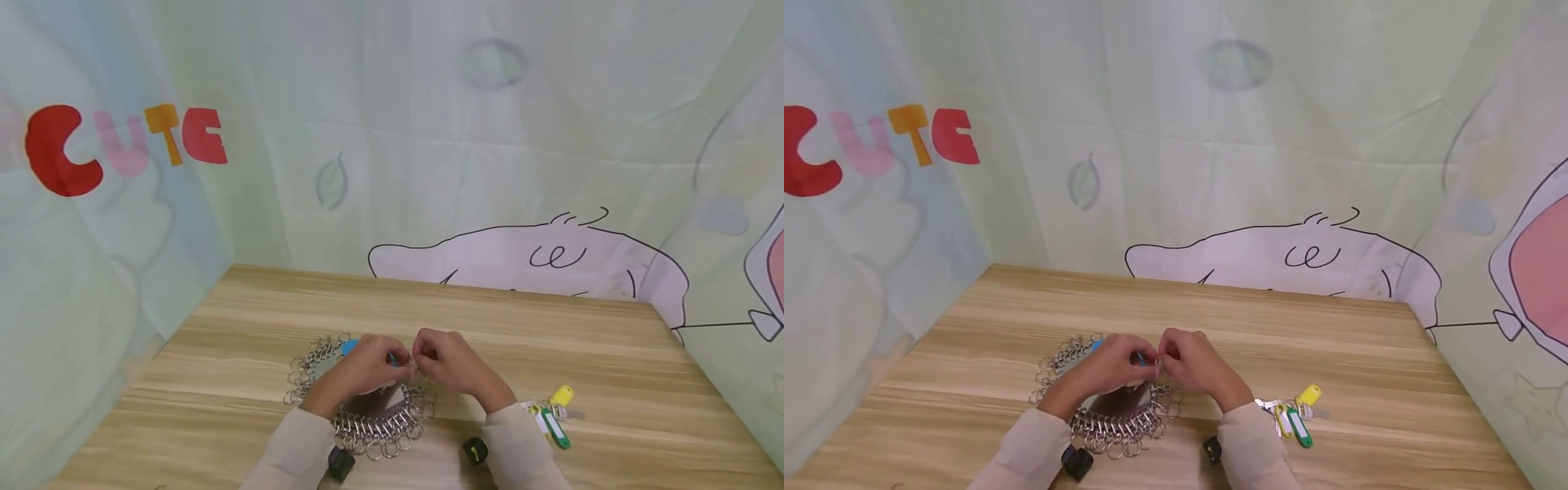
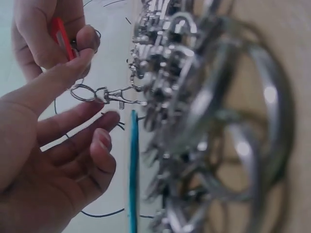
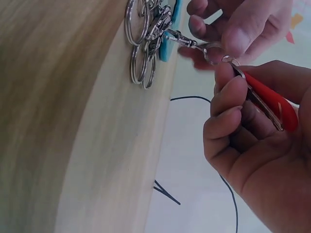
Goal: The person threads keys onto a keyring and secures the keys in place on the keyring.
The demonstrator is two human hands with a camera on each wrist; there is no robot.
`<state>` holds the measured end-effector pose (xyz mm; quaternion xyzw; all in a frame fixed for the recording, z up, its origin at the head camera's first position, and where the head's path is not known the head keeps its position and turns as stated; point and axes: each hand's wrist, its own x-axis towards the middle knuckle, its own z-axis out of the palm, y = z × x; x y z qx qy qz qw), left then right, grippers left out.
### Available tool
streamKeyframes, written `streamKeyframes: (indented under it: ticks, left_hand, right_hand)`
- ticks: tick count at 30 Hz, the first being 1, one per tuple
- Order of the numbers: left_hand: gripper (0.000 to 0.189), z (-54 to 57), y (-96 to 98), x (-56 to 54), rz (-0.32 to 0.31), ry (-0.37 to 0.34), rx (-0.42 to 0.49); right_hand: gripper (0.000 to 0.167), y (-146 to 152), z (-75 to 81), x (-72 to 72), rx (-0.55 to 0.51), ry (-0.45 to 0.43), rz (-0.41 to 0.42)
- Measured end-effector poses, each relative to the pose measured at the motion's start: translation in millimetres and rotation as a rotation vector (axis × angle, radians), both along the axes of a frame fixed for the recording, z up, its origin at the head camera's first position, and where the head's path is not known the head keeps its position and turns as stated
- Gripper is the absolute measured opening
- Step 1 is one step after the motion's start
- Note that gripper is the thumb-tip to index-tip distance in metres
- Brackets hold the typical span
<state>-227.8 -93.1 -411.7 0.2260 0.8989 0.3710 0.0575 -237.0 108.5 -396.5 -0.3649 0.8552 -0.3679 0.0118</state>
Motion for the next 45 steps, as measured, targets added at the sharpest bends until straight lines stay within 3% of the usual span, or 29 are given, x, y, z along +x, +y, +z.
streamKeyframes:
  ticks: [4,6,13,21,29,40,45]
  left_hand:
    - [0.055,3.2,1.0,2.5,-0.004,0.030,-0.041]
    - [0.061,4.8,1.8,4.1,-0.015,0.053,-0.059]
    - [0.045,6.3,3.8,4.2,-0.052,0.080,-0.016]
    - [0.026,6.1,1.9,3.6,-0.065,0.086,0.027]
    - [0.016,5.4,1.1,3.4,-0.054,0.086,0.043]
    - [0.006,3.5,-0.2,2.5,-0.041,0.060,0.037]
    - [0.004,0.4,-0.7,1.7,-0.064,0.041,0.017]
  right_hand:
    - [0.013,0.2,-1.4,-1.0,-0.012,-0.079,-0.026]
    - [0.013,0.4,-2.2,-1.8,-0.029,-0.131,-0.037]
    - [0.010,0.8,-3.6,-3.0,-0.089,-0.258,-0.061]
    - [0.007,0.7,-2.2,-1.9,-0.131,-0.325,-0.074]
    - [0.008,1.3,-4.4,-3.0,-0.145,-0.310,-0.054]
    - [0.016,0.0,0.5,-0.2,-0.047,-0.080,0.054]
    - [0.018,0.8,0.4,0.5,-0.035,-0.065,0.077]
